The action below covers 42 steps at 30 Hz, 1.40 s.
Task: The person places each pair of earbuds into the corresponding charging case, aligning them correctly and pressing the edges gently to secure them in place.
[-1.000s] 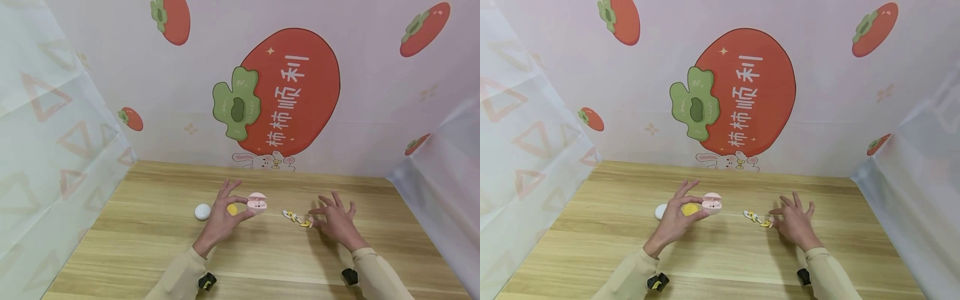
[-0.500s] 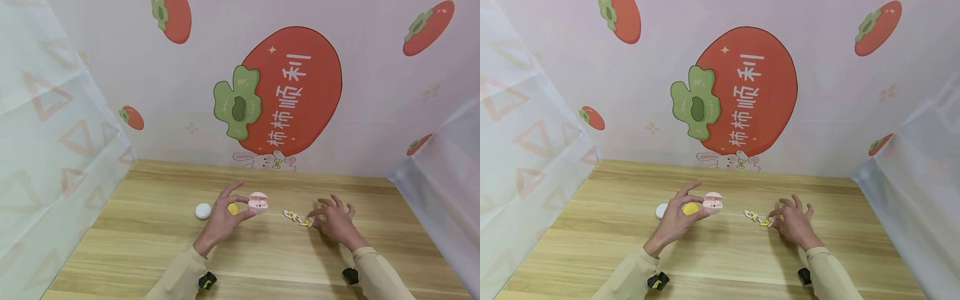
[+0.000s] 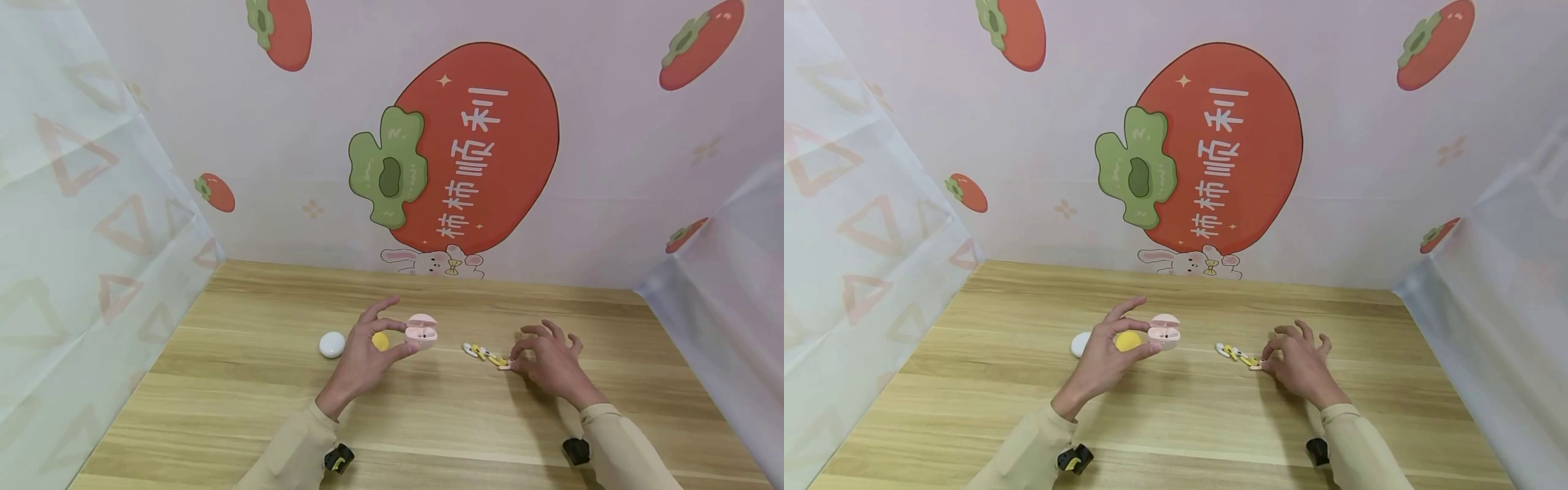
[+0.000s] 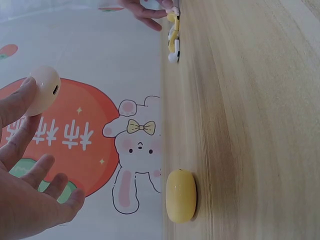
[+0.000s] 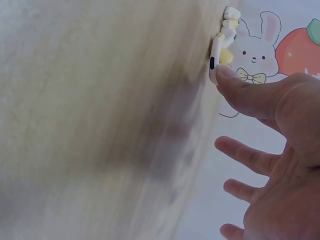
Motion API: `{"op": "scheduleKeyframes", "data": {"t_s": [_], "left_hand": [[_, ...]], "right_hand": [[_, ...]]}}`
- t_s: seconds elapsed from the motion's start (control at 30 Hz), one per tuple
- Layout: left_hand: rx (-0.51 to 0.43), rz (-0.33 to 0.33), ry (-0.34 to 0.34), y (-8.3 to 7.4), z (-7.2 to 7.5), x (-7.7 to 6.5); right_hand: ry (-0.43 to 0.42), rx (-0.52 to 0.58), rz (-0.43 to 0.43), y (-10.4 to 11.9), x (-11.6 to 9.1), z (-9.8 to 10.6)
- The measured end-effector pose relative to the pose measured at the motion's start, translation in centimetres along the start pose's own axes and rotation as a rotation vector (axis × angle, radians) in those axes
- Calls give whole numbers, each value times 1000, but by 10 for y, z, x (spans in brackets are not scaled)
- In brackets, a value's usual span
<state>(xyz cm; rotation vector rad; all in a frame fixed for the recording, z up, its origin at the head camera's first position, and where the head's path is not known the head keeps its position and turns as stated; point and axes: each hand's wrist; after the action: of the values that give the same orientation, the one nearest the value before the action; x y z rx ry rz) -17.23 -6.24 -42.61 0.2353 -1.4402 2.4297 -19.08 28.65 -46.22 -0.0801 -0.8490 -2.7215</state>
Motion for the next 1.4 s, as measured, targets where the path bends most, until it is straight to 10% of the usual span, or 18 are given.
{"op": "scheduleKeyframes", "data": {"t_s": [1.4], "left_hand": [[28,-3,-14,2,-3,0]], "right_hand": [[-275,152,446,89,3,27]]}}
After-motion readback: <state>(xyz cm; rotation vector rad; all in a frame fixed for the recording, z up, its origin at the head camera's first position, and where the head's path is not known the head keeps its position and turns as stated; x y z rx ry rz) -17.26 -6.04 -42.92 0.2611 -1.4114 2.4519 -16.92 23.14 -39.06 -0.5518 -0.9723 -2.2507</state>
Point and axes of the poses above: each hand's wrist, its own x-axis towards the middle knuckle, its own z-axis out of the back of the hand, y = z × x, and after that the axes turned 13 degrees about x, right-handed
